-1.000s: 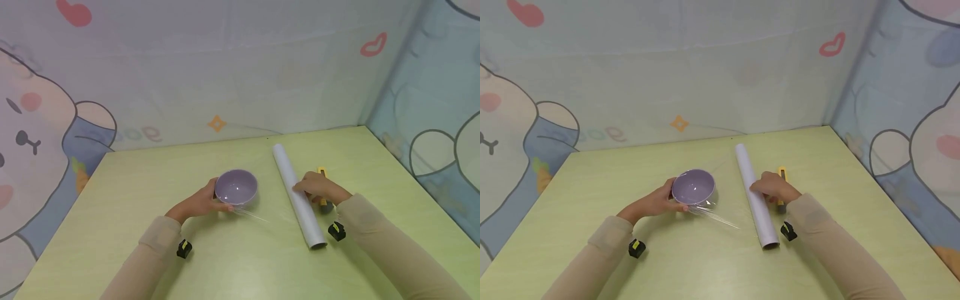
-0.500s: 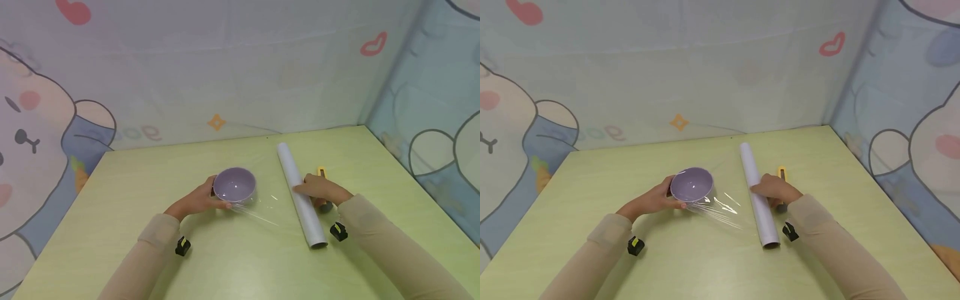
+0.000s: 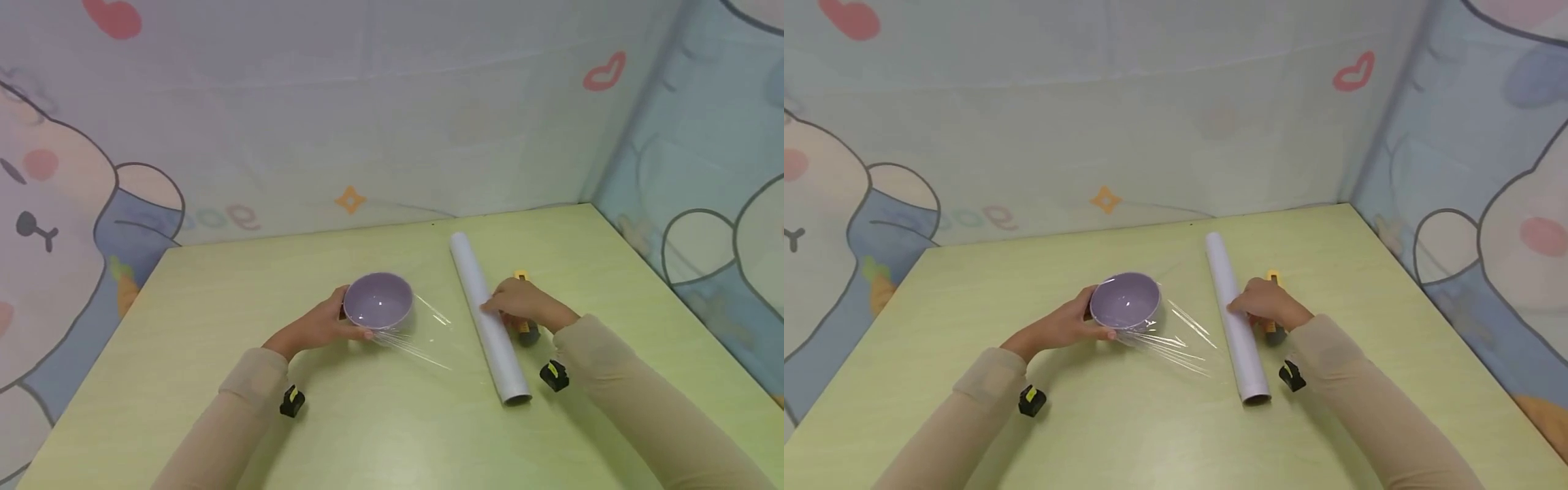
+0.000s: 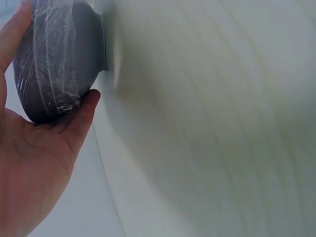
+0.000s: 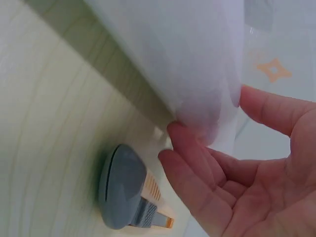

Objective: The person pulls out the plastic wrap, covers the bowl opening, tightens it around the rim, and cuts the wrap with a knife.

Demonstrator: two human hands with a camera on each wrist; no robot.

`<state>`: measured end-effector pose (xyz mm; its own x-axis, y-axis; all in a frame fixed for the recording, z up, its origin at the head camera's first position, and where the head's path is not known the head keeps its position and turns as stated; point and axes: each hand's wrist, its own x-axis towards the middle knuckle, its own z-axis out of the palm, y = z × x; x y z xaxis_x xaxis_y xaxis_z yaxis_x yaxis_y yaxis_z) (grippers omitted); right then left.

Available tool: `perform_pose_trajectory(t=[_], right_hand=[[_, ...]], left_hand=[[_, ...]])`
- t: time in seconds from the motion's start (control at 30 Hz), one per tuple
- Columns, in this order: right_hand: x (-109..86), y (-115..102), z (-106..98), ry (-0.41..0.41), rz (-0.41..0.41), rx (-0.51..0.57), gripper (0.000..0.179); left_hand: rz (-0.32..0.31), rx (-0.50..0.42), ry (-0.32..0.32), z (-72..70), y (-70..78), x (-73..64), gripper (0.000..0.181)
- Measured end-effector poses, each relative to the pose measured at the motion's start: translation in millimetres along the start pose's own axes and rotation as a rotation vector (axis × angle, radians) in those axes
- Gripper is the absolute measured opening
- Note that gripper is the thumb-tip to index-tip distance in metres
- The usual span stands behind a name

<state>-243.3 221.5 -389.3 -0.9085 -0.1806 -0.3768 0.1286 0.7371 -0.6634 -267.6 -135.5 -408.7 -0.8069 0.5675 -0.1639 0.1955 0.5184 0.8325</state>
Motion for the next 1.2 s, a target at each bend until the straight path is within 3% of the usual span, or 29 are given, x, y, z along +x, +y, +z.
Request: perform_pose_trajectory(t=[0.1, 0.33, 0.5, 0.63, 0.77, 0.9, 1.2], right_hand=[[-1.1, -4, 0, 0.051, 0.0, -0.095, 0.028], [-4.8, -4, 2, 0.114, 0.027, -0.18, 0.03], [-8.0, 0, 4, 0.098, 0.009, -0.181, 0.04], [-9.1, 5, 5, 0.022, 0.014, -0.127, 0.05], [-9.5, 7, 6, -0.022, 0.045, -0.026, 0.042], [-11.2, 5, 6, -0.009, 0.051, 0.025, 0.035], [-14.1, 2, 5, 0.078, 0.048, -0.125, 0.033]], left_hand=[[-0.005, -0.004, 0.002, -1.2, -2.0, -0.5, 0.099], [0.001, -0.014, -0.004, -1.8, -4.3, -0.5, 0.098], [0.004, -0.024, -0.014, -2.1, -4.3, -1.4, 0.097], [0.0, -0.04, -0.032, -2.2, -3.0, -2.3, 0.097], [0.008, -0.052, -0.051, -1.8, -1.8, -1.1, 0.097], [0.003, -0.056, -0.058, -2.3, -2.5, -1.3, 0.098], [0.009, -0.055, -0.042, -4.0, -4.3, -4.4, 0.099]])
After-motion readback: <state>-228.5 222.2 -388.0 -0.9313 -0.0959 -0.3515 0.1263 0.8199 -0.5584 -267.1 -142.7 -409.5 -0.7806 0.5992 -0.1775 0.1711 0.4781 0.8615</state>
